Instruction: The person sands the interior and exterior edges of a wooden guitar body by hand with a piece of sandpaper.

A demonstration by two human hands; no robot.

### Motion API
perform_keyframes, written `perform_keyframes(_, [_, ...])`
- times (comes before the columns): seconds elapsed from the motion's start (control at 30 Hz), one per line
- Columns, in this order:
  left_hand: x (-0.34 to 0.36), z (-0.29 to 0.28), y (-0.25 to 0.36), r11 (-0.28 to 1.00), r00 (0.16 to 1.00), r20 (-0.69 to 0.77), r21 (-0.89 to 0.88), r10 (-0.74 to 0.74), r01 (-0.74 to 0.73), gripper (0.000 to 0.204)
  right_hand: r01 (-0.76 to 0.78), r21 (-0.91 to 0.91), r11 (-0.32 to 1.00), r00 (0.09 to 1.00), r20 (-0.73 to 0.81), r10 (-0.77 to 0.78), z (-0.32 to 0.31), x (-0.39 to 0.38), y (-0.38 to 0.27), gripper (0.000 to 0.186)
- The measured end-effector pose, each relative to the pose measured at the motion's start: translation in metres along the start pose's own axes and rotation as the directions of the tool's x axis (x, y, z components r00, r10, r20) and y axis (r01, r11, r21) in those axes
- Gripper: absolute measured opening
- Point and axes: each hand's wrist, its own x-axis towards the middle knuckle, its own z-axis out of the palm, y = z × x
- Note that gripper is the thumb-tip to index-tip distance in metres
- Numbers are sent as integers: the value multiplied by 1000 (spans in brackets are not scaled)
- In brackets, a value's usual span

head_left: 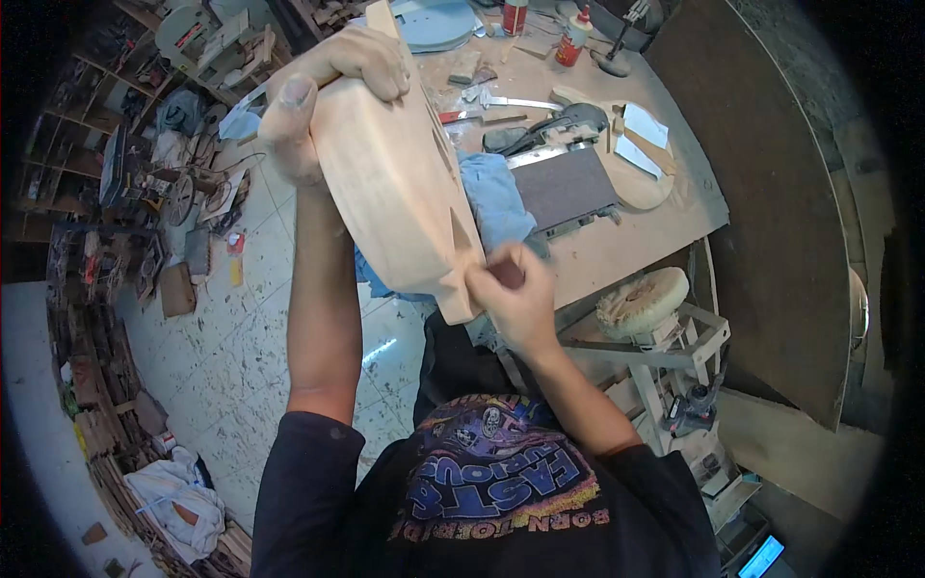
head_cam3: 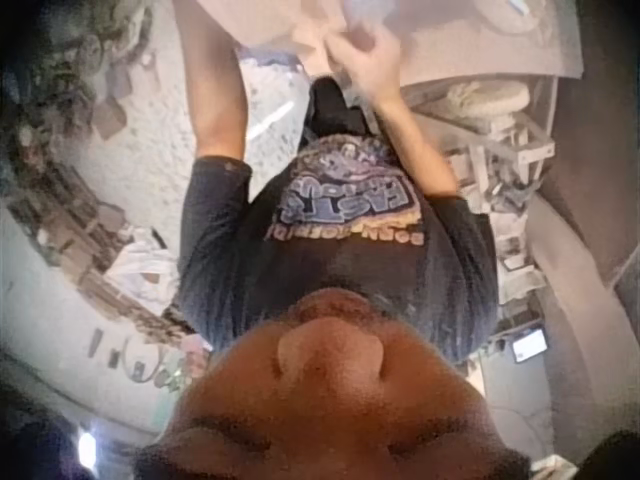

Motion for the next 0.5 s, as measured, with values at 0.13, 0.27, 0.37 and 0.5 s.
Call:
perform_keyframes(0.13, [4,8,1,998,1000,-7,70,-4,4,56,30,-31,999,999,19,-30,-8,10,13,20])
perform_keyframes(0.27, [2,4,-3,999,1000,-6,41,-7,7,55,-50,-4,999,999,-13,50,-3,6,5,21])
perform_keyframes(0.37, [3,4,-3,999,1000,10,38,18,-18,55,-18,-78,997,999,26,20,-11,-6,10,20])
perform_keyframes(0.5, [5,5,-6,999,999,-30,30,-30,31,55,-70,-47,996,998,1,70,-7,17,2,20])
